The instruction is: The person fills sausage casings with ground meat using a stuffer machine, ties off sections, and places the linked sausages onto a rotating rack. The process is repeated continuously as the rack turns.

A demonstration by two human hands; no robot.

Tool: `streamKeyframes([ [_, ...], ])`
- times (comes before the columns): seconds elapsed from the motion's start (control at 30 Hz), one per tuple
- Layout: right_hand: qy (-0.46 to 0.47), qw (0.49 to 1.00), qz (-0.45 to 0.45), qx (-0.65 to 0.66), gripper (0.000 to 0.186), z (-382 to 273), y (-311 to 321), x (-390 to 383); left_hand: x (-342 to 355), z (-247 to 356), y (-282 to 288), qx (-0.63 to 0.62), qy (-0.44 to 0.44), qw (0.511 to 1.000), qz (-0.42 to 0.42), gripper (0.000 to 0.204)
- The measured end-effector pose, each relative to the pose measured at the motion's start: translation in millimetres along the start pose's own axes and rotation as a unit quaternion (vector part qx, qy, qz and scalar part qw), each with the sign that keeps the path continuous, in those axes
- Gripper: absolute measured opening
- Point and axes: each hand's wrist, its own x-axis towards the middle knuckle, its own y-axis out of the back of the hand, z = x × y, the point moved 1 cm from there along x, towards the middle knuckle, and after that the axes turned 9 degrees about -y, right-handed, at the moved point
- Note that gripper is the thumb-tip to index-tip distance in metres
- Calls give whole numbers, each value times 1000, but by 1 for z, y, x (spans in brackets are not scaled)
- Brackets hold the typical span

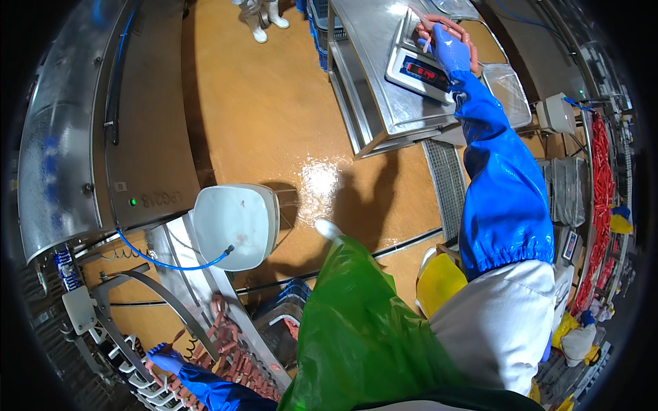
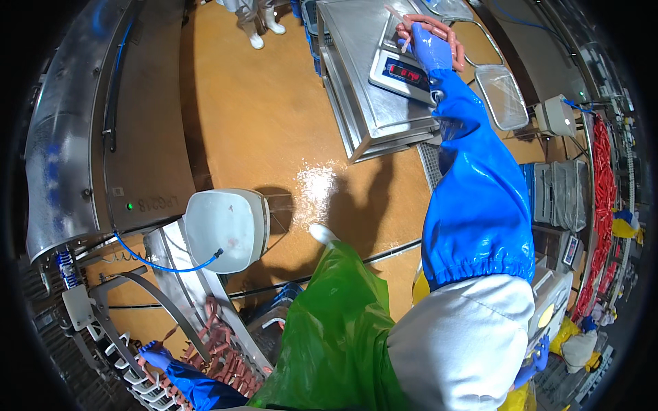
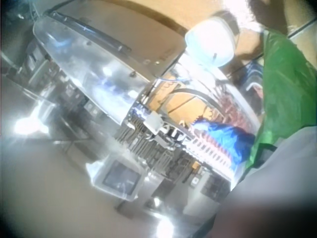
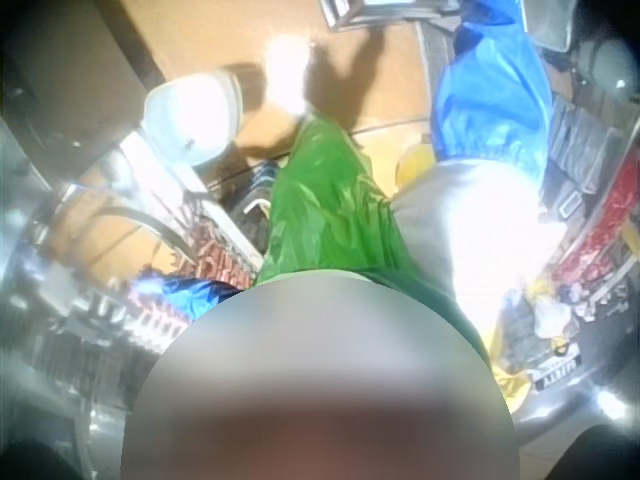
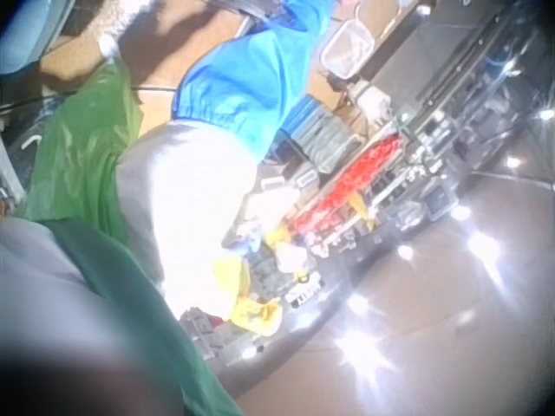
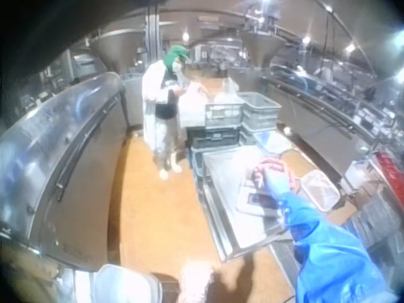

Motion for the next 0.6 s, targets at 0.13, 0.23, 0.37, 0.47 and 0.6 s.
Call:
streamKeyframes([
  [0.13,13,968,16,-252,32,15,-14,8,6,13,31,9,40,999,23,23],
  [0.23,79,843,60,-529,39,21,-4,1,-7,-3,-14,44,-7,993,111,21],
  [0.37,88,819,95,-559,53,9,-5,-8,-31,13,-51,69,-38,986,148,21],
  [0.47,117,813,197,-536,51,-31,-38,-55,-55,16,-56,76,-54,982,166,22],
  [0.6,79,859,230,-452,44,-59,-131,-182,-81,24,-42,75,-30,978,195,25],
])
